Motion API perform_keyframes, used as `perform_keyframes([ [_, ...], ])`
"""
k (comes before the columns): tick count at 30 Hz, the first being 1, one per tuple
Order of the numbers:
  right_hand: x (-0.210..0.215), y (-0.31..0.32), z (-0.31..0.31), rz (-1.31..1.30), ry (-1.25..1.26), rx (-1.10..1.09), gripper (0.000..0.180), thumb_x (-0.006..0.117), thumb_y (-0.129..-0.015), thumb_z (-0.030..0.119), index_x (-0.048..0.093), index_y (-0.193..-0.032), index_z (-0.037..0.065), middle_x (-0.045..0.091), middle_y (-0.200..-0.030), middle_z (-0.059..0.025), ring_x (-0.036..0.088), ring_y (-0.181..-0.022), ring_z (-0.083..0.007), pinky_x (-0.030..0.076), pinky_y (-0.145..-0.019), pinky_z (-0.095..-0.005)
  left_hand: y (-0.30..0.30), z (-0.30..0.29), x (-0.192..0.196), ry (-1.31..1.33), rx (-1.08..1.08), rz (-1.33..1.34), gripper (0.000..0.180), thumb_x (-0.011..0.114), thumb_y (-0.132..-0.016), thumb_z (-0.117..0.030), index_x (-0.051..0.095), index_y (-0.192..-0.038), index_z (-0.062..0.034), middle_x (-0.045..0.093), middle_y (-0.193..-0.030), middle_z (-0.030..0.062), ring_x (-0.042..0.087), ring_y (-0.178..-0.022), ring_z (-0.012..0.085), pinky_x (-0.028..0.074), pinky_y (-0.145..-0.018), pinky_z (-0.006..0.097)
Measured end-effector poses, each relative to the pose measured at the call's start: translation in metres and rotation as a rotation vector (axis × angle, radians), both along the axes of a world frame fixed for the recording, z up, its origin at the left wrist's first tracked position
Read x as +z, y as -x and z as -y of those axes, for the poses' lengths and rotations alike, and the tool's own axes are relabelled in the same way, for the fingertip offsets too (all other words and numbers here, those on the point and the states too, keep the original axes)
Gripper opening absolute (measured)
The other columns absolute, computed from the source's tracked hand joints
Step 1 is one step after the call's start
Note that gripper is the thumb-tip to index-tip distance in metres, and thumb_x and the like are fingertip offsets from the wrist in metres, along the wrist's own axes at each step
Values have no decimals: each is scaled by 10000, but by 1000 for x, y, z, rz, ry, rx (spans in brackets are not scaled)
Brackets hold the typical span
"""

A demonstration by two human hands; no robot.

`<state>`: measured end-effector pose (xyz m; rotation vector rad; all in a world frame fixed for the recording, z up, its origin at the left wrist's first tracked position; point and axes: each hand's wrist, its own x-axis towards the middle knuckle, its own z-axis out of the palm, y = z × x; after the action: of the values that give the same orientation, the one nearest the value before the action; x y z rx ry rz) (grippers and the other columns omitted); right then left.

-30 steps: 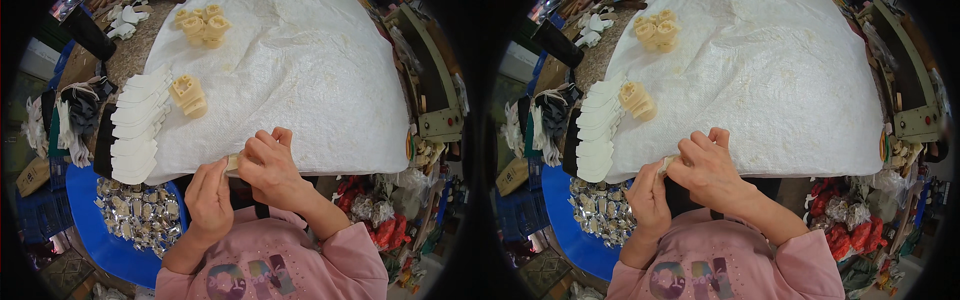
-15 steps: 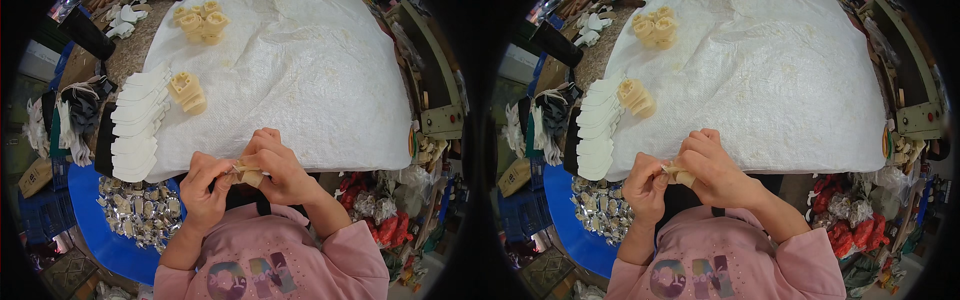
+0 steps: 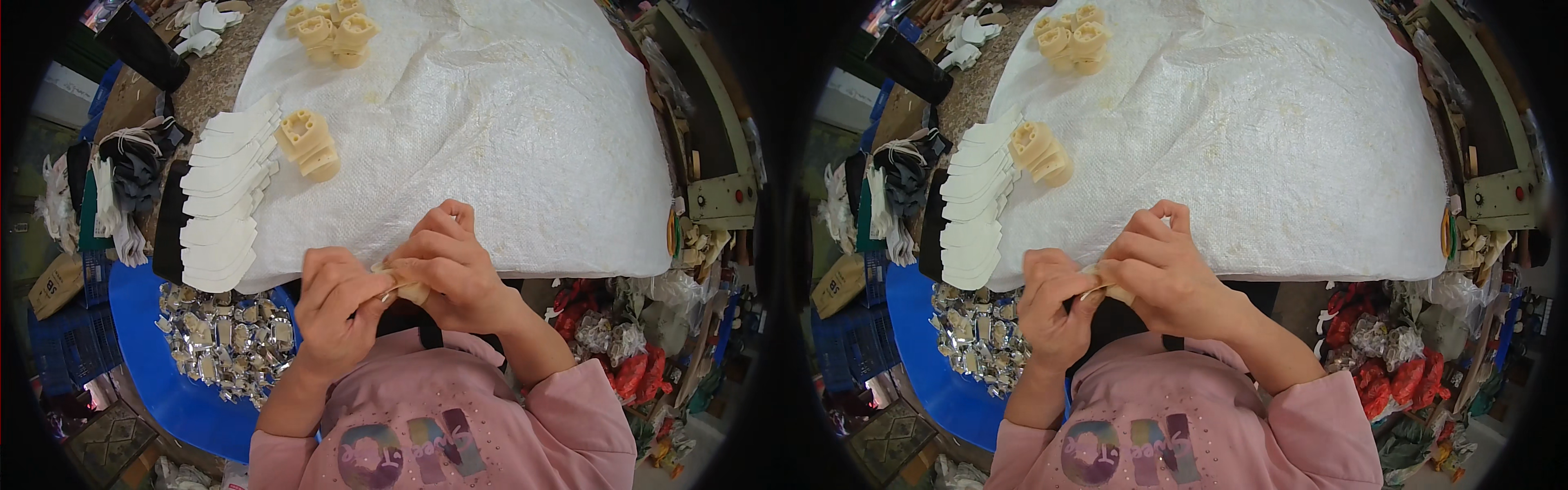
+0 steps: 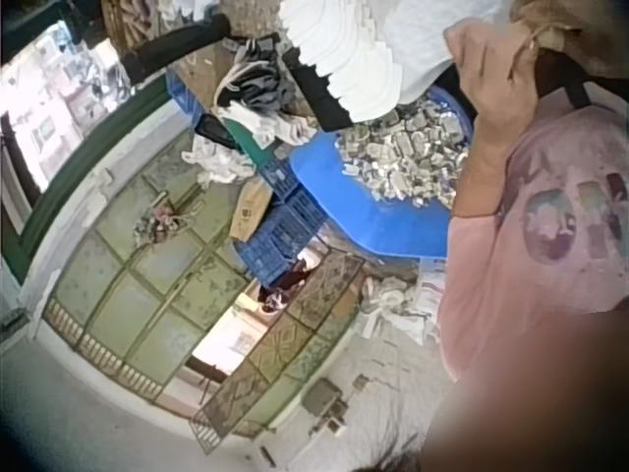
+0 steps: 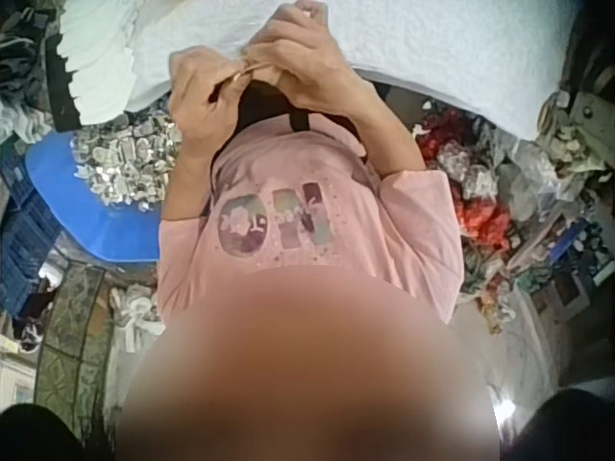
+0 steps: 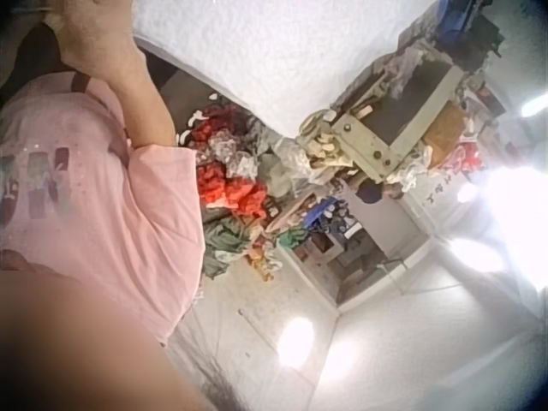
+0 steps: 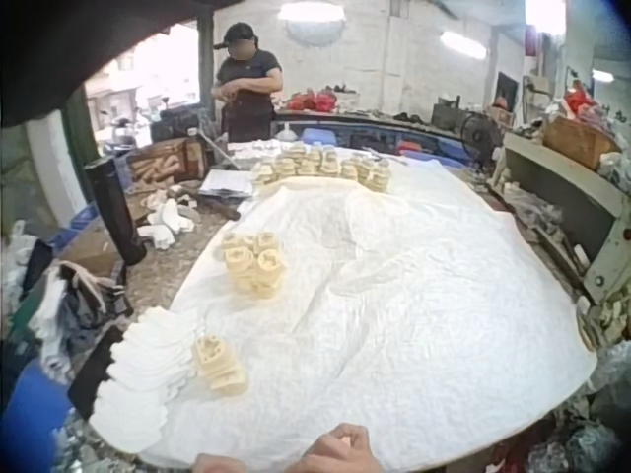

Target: The recorder is attaching white synthetic material pieces and metal buckles to plastic shoe molds at a workshop workbench.

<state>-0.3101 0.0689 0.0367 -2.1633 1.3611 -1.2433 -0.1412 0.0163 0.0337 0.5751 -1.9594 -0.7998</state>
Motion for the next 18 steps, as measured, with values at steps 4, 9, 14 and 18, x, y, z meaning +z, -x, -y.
perform_keyframes([
  [4,6,-5,3,-7,42,-27,286,721,-722,133,588,-971,83,623,-1001,-41,531,-882,-238,336,-831,-402,-15,13,-8,158,116,54,229,712,-643,52,642,-829,-61,527,-751,52,509,-705,230,413,-583,296],
  [9,-3,-6,-15,302,-242,-59,222,676,-810,108,587,-1005,52,626,-1005,-82,563,-828,-212,451,-722,-328,-18,11,-9,62,125,-161,329,645,-600,138,641,-847,-79,455,-747,46,463,-706,208,403,-590,287],
  [14,-17,-25,-32,1105,-616,-101,243,544,-946,197,520,-1107,17,622,-999,-63,566,-912,-81,478,-739,-253,-4,-7,-4,-10,58,-307,328,637,-615,147,620,-864,-66,497,-853,98,511,-760,241,449,-644,337],
  [18,-8,-33,-32,1354,-562,-149,248,500,-959,200,518,-1103,-1,615,-999,-63,571,-890,-93,463,-747,-244,-6,-12,-8,-159,-151,-307,304,584,-631,187,569,-859,-14,579,-953,155,618,-876,328,521,-721,389],
])
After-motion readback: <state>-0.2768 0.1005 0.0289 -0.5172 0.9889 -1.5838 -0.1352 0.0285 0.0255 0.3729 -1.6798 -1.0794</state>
